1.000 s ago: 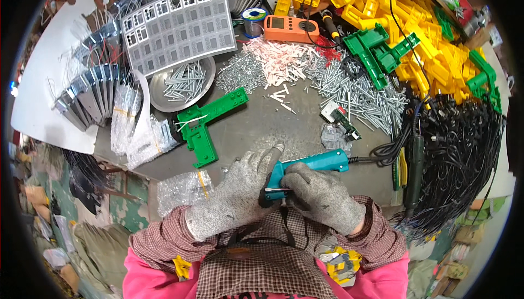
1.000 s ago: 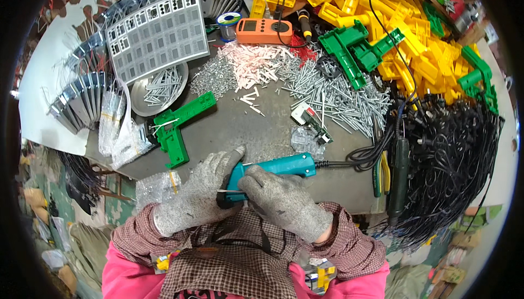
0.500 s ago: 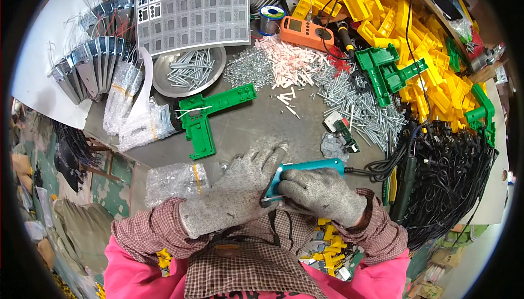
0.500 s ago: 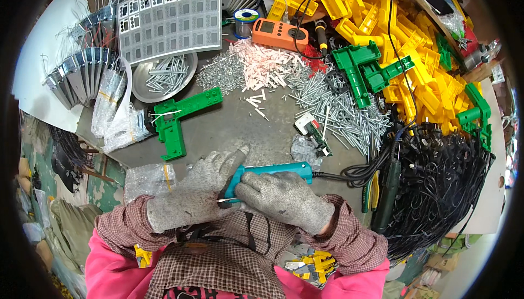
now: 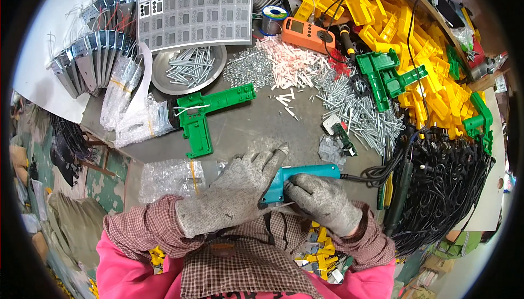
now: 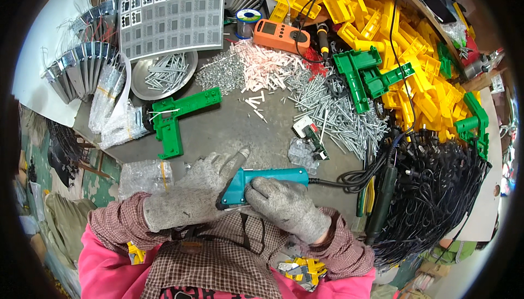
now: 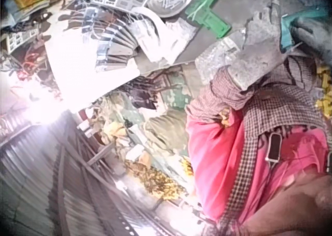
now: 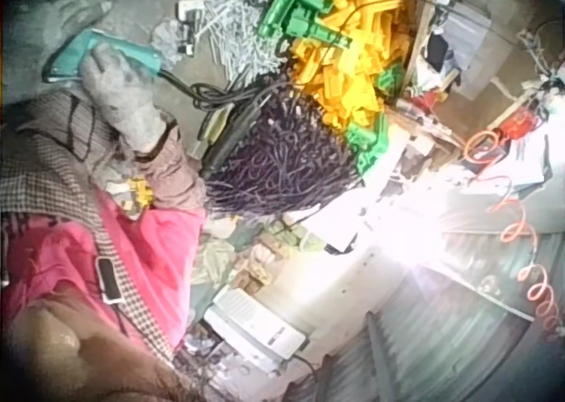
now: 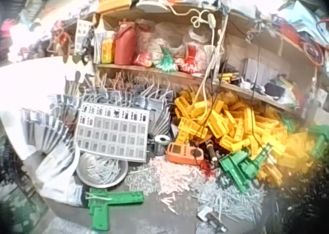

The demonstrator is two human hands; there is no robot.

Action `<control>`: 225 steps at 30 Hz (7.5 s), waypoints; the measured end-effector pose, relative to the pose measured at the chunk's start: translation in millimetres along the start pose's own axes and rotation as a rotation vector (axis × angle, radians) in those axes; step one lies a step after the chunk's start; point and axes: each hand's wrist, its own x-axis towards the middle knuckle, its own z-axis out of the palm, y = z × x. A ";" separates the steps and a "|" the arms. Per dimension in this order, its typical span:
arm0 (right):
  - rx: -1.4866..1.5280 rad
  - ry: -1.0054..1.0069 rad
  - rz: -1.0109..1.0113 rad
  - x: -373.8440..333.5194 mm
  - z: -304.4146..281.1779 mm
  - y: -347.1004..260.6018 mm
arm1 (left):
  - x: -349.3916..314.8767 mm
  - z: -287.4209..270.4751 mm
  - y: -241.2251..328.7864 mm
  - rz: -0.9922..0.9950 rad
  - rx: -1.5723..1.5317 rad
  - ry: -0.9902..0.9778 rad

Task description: The person assembles an electric cutting tool by placing internal components inside the casing and fastening the housing pieces together using an electric screwdriver. The person then sets the assembled tool aside and inserts wires and a circuit board into another tool casing by hand.

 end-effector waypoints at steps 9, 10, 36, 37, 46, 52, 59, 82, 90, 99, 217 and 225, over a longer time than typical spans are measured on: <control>0.139 -0.225 0.012 1.2 -10.0 22.4 | 2.0 -3.9 -1.7 0.004 -0.008 -0.031; 0.140 -0.219 0.125 -2.2 -14.5 25.4 | 2.0 -3.7 -1.3 0.000 -0.009 -0.024; 0.239 -0.254 0.186 -1.3 -57.1 12.5 | -5.4 -4.4 -1.9 0.053 0.023 -0.048; 0.422 -0.245 0.284 -1.0 -55.5 14.3 | -5.6 -4.0 -1.9 0.056 0.023 -0.051; 0.371 -0.234 0.283 -7.1 -35.0 14.6 | -5.3 -1.7 -2.8 0.029 0.044 -0.049; 0.201 -0.132 0.146 -4.6 -22.1 2.0 | -6.9 -1.2 -2.5 0.036 0.054 -0.027; 0.472 -0.280 0.282 12.3 -33.8 -4.7 | -7.3 -8.0 -1.9 0.049 0.002 -0.008; 0.384 0.105 0.107 24.6 -40.5 26.7 | -22.7 -6.8 -27.5 0.004 -0.236 0.028; 0.342 0.297 0.593 -12.7 -58.4 39.5 | -21.6 -11.0 -21.8 0.005 -0.125 0.015; -0.305 0.242 0.299 60.3 -53.1 47.2 | -20.2 -14.0 -21.6 0.033 -0.145 -0.001; 0.610 -0.128 0.601 6.8 -14.3 37.5 | -11.4 -11.7 -25.6 0.004 -0.270 0.046; 0.599 -0.063 0.648 7.3 -7.1 35.9 | -8.9 -13.8 -20.9 -0.036 -0.234 -0.001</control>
